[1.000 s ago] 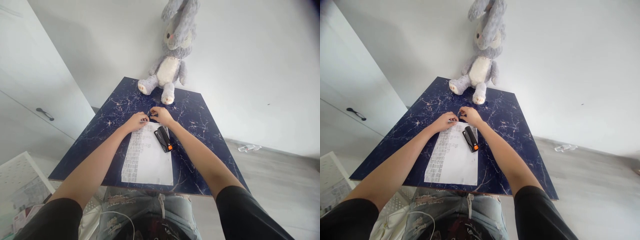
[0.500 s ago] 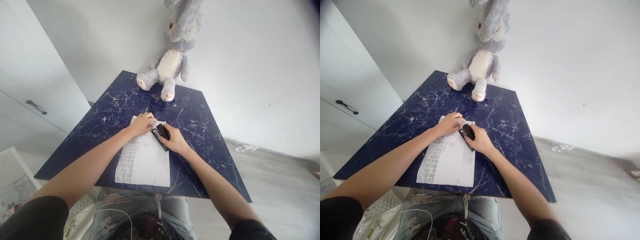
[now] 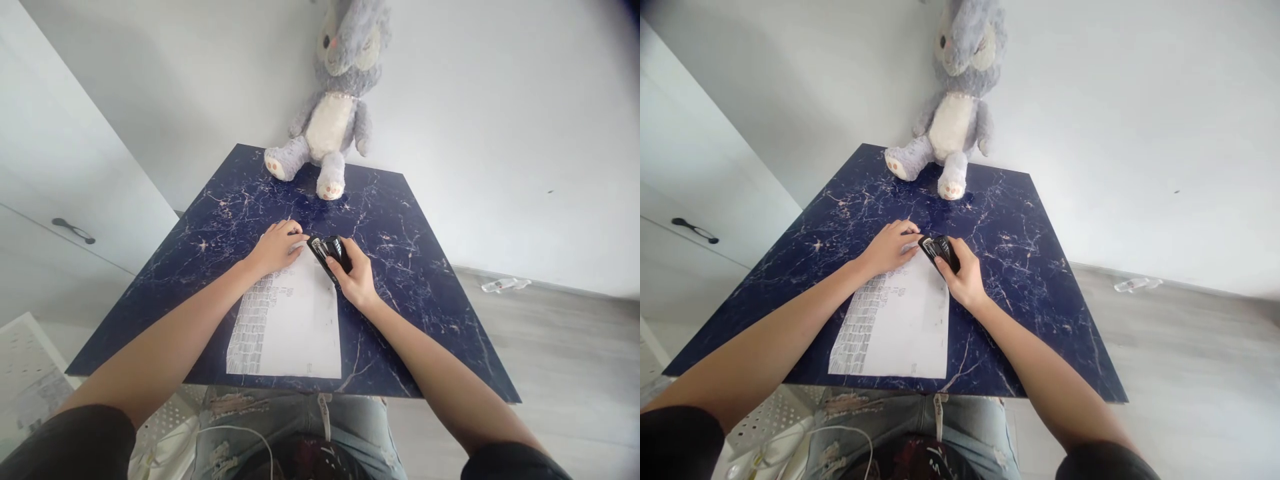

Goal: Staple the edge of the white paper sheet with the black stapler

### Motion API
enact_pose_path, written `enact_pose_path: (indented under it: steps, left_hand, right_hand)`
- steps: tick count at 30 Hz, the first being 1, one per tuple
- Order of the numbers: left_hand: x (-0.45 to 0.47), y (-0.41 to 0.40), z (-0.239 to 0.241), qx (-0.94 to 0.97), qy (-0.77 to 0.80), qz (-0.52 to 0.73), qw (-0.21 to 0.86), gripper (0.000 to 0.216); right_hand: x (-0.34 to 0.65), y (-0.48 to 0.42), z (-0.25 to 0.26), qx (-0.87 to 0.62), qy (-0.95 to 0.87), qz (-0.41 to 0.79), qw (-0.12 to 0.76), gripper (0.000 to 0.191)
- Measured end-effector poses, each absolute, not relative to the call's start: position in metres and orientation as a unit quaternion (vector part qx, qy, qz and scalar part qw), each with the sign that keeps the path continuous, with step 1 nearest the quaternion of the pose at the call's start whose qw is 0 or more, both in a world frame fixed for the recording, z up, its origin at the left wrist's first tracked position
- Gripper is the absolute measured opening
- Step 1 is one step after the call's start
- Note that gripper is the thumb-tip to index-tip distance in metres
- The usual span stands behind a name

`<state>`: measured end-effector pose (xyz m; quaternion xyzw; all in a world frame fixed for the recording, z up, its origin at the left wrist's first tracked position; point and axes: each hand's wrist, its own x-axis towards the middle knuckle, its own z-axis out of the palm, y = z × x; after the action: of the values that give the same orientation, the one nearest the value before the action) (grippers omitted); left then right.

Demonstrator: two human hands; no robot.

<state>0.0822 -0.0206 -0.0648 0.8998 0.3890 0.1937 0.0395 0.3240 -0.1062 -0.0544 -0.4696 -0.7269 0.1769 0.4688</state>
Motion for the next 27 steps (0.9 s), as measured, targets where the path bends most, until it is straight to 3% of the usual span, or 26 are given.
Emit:
enact_pose_path:
  steps: [3,16,27]
  left_hand:
    - [0.080,-0.017,-0.068,0.900,0.399,0.172,0.042,0.042]
    - [0.064,-0.006,-0.063,0.884,0.436,0.153,0.067,0.044]
    - [0.058,0.001,-0.069,0.829,0.526,0.182,0.061,0.043]
  right_hand:
    - [0.320,-0.107,-0.055,-0.447,-0.749,0.173,0.457,0.031]
    - [0.297,-0.128,-0.054,-0.280,-0.896,0.105,0.329,0.046]
    - [0.300,-0.128,-0.051,-0.294,-0.907,0.106,0.282,0.042]
